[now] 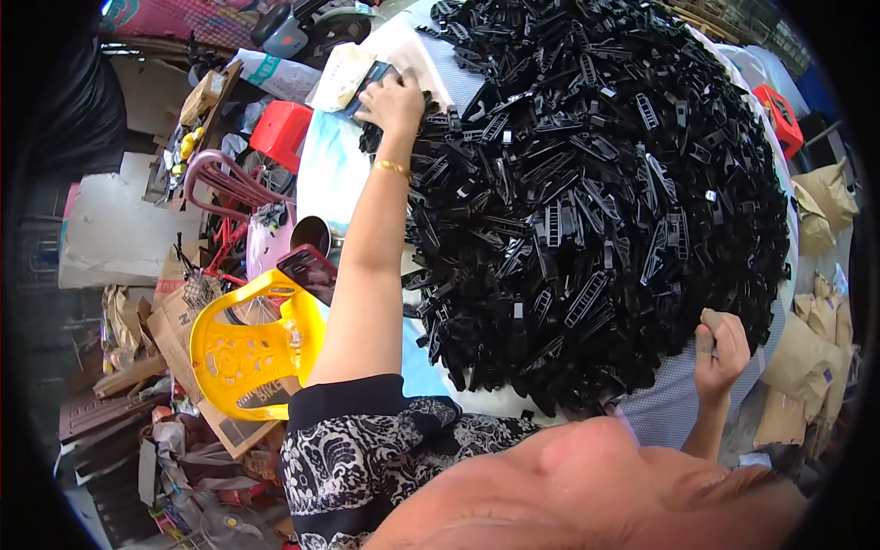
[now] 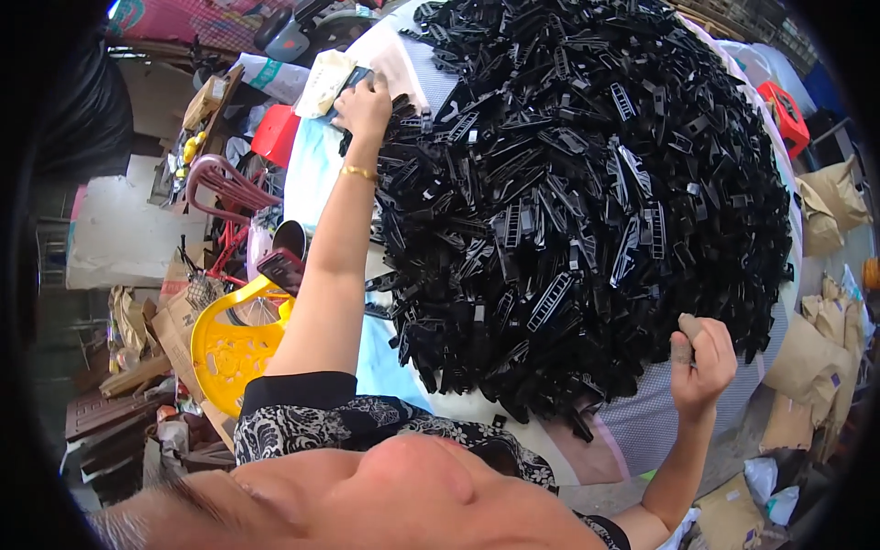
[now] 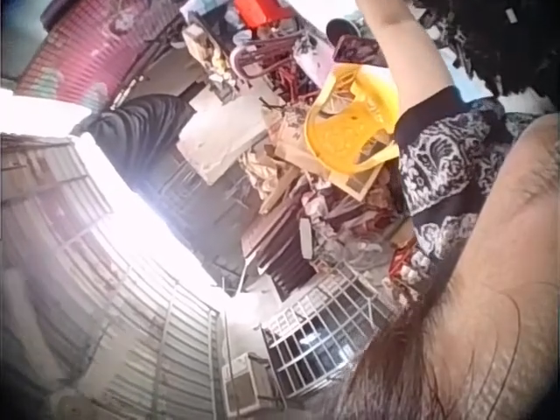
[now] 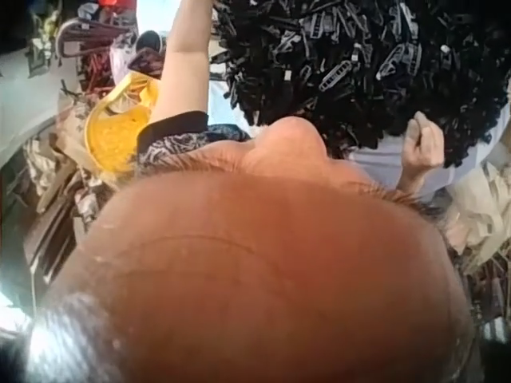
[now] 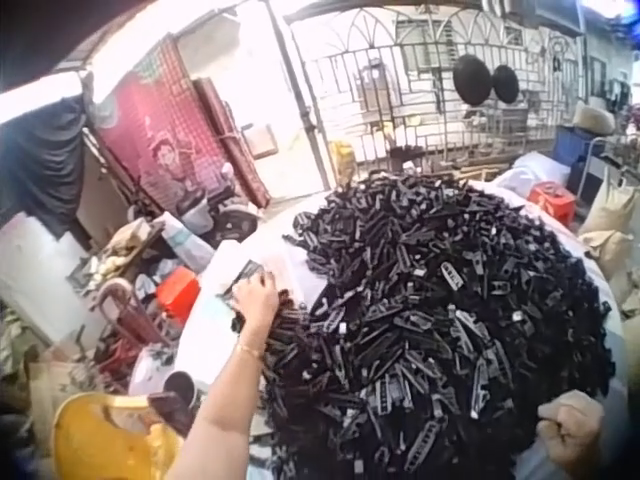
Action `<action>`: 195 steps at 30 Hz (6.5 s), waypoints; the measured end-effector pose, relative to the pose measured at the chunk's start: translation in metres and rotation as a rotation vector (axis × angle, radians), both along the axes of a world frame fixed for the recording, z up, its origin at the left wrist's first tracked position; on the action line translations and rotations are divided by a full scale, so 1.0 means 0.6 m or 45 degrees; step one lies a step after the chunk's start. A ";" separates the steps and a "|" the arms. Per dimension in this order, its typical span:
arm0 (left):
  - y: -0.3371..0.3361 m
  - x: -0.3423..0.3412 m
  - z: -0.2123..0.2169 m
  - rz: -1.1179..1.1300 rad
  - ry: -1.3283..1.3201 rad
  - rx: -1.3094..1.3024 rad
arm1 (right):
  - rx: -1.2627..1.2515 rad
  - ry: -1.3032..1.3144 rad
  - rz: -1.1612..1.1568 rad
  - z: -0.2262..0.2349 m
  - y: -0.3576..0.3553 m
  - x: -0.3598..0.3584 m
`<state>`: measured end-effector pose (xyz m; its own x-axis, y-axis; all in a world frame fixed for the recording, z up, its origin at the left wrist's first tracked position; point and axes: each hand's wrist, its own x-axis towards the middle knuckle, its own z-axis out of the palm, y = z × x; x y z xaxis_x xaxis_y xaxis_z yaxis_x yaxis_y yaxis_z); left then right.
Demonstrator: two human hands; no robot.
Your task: Assembling small black plastic components by snapping pieces together.
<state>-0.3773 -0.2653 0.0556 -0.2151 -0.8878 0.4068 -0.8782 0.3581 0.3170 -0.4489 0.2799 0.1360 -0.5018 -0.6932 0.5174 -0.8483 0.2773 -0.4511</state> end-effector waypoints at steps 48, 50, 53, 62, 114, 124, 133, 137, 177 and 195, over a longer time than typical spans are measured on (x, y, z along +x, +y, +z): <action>0.207 0.070 -0.078 -1.064 0.790 1.411 | -0.146 0.280 -0.355 -0.077 0.039 0.006; 0.279 0.048 -0.032 -0.856 0.828 1.681 | -0.131 0.334 -0.534 -0.108 0.062 -0.040; 0.273 0.067 -0.031 -1.017 0.947 1.758 | -0.092 0.355 -0.710 -0.144 0.055 -0.099; 0.331 0.070 0.021 -1.589 0.351 0.984 | -0.207 0.317 -0.711 -0.167 0.033 -0.302; 0.695 0.237 0.024 -1.993 0.309 -0.862 | -0.445 0.475 -0.514 -0.178 0.047 0.149; 0.686 0.357 -0.069 -2.369 -0.057 -0.656 | -0.286 0.204 -0.748 -0.156 0.133 0.342; 0.735 0.277 -0.077 -2.119 -0.175 -0.780 | 0.012 0.254 -0.933 -0.263 0.157 0.463; 0.731 0.286 -0.079 -2.122 -0.125 -0.859 | -0.152 0.258 -0.903 -0.279 0.155 0.454; 0.647 0.624 -0.019 -2.792 -0.470 1.055 | 0.103 -0.720 0.177 -0.191 0.081 0.452; 0.636 0.371 -0.047 -1.962 -0.155 -0.430 | 0.260 -0.332 -0.101 -0.156 0.087 0.428</action>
<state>-0.1547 0.1162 0.0274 -0.8326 0.3283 0.4461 0.3663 0.9305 -0.0012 -0.1918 0.3321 0.0422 -0.6554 -0.7227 0.2194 -0.6840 0.4446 -0.5783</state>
